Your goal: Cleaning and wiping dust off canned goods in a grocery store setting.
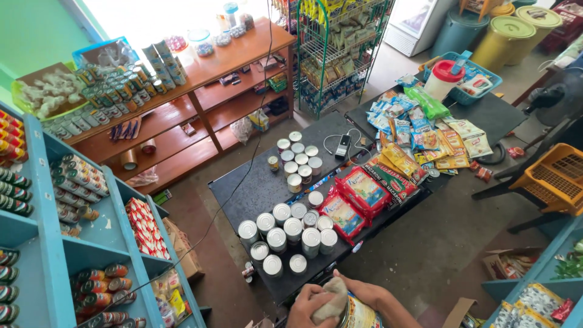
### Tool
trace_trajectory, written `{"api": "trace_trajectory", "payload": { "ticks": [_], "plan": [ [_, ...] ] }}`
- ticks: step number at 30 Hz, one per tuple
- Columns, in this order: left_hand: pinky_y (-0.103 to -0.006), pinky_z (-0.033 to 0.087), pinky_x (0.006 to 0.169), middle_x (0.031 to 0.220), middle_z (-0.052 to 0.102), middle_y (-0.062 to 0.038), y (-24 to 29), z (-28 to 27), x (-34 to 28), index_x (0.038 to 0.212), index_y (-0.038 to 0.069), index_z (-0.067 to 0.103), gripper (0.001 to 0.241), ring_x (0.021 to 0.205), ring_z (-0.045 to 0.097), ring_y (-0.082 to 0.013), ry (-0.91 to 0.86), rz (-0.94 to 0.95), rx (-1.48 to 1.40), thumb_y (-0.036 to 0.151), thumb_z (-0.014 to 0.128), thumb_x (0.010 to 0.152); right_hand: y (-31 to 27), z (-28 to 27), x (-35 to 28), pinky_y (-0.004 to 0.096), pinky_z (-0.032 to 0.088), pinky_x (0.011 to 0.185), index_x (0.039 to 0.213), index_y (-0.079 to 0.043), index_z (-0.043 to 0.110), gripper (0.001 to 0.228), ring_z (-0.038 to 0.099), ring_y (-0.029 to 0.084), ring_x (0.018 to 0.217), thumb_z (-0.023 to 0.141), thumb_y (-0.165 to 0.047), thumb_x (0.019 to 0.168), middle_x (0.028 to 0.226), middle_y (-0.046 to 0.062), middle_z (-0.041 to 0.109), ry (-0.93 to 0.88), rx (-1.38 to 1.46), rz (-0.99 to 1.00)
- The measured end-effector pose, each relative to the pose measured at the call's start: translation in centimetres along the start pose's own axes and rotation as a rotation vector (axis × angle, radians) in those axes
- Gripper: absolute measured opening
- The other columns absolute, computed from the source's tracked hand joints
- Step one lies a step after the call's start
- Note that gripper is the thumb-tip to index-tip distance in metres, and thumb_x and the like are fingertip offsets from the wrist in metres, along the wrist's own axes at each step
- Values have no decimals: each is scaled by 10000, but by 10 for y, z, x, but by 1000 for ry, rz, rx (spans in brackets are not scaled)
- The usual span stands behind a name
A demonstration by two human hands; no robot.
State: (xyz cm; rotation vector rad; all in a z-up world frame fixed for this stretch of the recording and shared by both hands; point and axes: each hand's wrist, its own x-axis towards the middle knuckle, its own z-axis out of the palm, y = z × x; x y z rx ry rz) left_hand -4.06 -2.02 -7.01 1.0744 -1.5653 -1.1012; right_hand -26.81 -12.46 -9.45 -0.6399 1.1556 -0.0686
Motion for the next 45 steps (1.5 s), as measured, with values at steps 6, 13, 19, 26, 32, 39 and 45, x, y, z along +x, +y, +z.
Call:
{"api": "trace_trajectory", "payload": {
  "ticks": [6, 13, 19, 26, 32, 39, 45],
  "plan": [
    [-485, 455, 1009, 1311, 573, -220, 9, 17, -7, 1166, 70, 806, 404, 1163, 575, -381, 87, 342, 164, 379, 779, 908, -4, 0, -8, 394, 589, 919, 1189, 43, 724, 842, 701, 279, 1039, 358, -664, 915, 1229, 192, 748, -129, 48, -40],
    [-553, 273, 1138, 1556, 373, -270, 9, -8, -15, 1280, -33, 707, 560, 1400, 347, -460, 75, 129, 241, 420, 605, 967, -19, 22, -21, 360, 607, 840, 1351, 47, 688, 819, 747, 265, 949, 395, -601, 945, 1260, 209, 766, -57, -31, 13],
    [-555, 271, 1175, 1602, 273, -326, 47, 4, 2, 1431, -8, 577, 650, 1497, 282, -492, 9, 143, 140, 472, 616, 995, -10, 10, -4, 374, 594, 845, 1266, 38, 689, 816, 719, 267, 973, 389, -638, 921, 1228, 210, 747, -80, 56, -28],
    [-389, 476, 1025, 1372, 585, -182, 42, -9, -18, 1257, 116, 731, 305, 1226, 604, -327, -117, 229, 267, 97, 693, 955, 2, 1, -3, 367, 579, 785, 1081, 51, 712, 831, 692, 239, 868, 369, -686, 911, 1053, 189, 761, -175, 136, -66],
    [-338, 556, 895, 1235, 654, -118, 38, -34, -32, 1125, 191, 810, 262, 1045, 654, -235, -125, 86, 335, 140, 800, 868, 0, 2, -17, 415, 560, 1019, 1360, 10, 653, 906, 714, 284, 1112, 309, -679, 882, 1292, 193, 742, -172, 43, -73],
    [-349, 594, 871, 1212, 704, -85, 63, -34, -20, 1067, 180, 832, 459, 1039, 709, -272, 144, -138, 341, 161, 725, 621, -15, 20, -31, 372, 553, 1037, 1421, -36, 649, 840, 699, 245, 1188, 375, -636, 900, 1404, 145, 708, -143, -117, -82],
    [-477, 455, 1053, 1430, 531, -174, 66, 7, -2, 1273, 117, 702, 555, 1287, 537, -375, 186, -74, 234, 354, 752, 773, 0, 9, -4, 417, 578, 868, 1260, 99, 712, 814, 704, 322, 972, 436, -590, 926, 1219, 266, 756, -74, 142, 12]
  ]
}}
